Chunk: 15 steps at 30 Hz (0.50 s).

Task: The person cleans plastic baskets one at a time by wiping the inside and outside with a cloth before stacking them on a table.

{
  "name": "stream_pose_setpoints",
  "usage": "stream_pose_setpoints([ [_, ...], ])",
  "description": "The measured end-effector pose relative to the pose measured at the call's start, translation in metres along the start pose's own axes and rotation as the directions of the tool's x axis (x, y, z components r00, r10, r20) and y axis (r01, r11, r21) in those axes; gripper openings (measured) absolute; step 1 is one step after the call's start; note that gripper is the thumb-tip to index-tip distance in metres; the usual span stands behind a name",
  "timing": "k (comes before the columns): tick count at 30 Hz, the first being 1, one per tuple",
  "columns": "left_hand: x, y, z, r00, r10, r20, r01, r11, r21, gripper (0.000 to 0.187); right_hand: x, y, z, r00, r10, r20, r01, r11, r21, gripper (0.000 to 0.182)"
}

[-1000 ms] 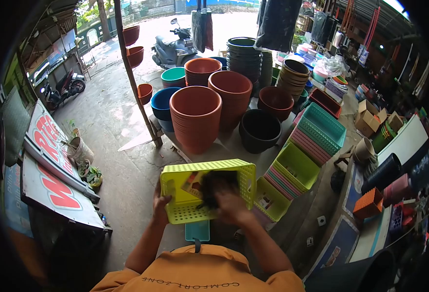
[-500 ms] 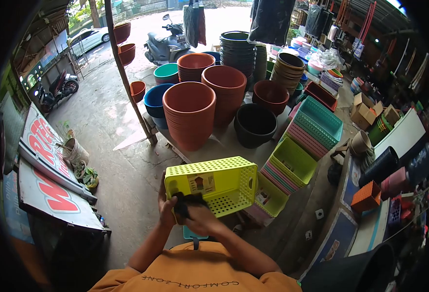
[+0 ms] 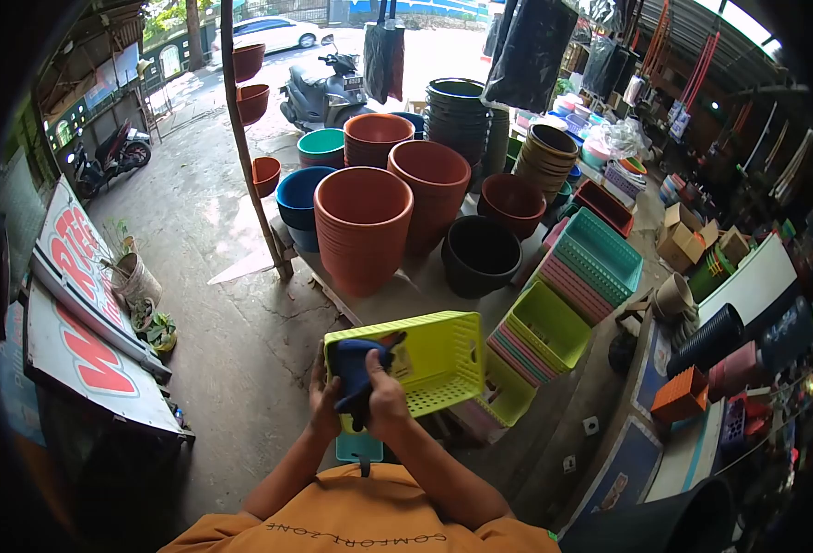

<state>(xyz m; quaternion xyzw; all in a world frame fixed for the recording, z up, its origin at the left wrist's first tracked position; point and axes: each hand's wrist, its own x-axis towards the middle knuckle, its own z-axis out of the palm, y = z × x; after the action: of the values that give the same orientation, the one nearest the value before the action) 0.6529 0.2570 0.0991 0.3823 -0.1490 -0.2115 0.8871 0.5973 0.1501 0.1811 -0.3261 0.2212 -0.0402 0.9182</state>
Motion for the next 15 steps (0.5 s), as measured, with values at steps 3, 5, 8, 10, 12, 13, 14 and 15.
stream_pose_setpoints([
  [3, 0.001, 0.003, -0.018, 0.991, -0.012, -0.132, 0.016, 1.000, 0.026, 0.087, -0.026, -0.027, 0.002, 0.995, -0.015, 0.103, -0.002, 0.987, 0.163, 0.049],
  [5, 0.001, 0.008, -0.026, 0.986, -0.064, -0.155, 0.067, 0.998, 0.013, 0.085, -0.031, -0.029, -0.012, 0.923, -0.313, 0.225, 0.386, 0.727, -0.568, 0.044],
  [8, 0.004, 0.001, -0.033, 0.993, -0.063, -0.102, 0.061, 0.998, -0.026, 0.083, -0.006, -0.038, -0.009, 0.635, -0.318, 0.704, 0.728, -0.057, -0.683, 0.041],
  [10, 0.004, 0.008, -0.021, 0.990, -0.084, -0.111, 0.082, 0.996, -0.022, 0.084, 0.022, -0.032, -0.034, 0.465, -0.027, 0.885, 0.717, -0.574, -0.395, 0.056],
  [12, 0.001, 0.015, -0.023, 0.991, -0.109, -0.076, 0.108, 0.994, -0.025, 0.085, 0.040, -0.039, -0.065, 0.611, 0.047, 0.791, 0.638, -0.621, -0.455, 0.055],
  [13, 0.002, 0.019, -0.023, 0.991, -0.124, -0.049, 0.122, 0.992, -0.036, 0.086, 0.047, -0.047, -0.079, 0.734, 0.126, 0.668, 0.558, -0.673, -0.486, 0.055],
  [14, 0.001, 0.023, -0.023, 0.990, -0.115, -0.086, 0.116, 0.993, 0.006, 0.090, 0.054, -0.050, -0.095, 0.702, 0.103, 0.705, 0.549, -0.709, -0.443, 0.056],
  [15, 0.000, 0.029, -0.021, 0.989, -0.113, -0.091, 0.114, 0.993, 0.006, 0.090, 0.062, -0.053, -0.116, 0.700, 0.107, 0.706, 0.553, -0.708, -0.440, 0.056],
])
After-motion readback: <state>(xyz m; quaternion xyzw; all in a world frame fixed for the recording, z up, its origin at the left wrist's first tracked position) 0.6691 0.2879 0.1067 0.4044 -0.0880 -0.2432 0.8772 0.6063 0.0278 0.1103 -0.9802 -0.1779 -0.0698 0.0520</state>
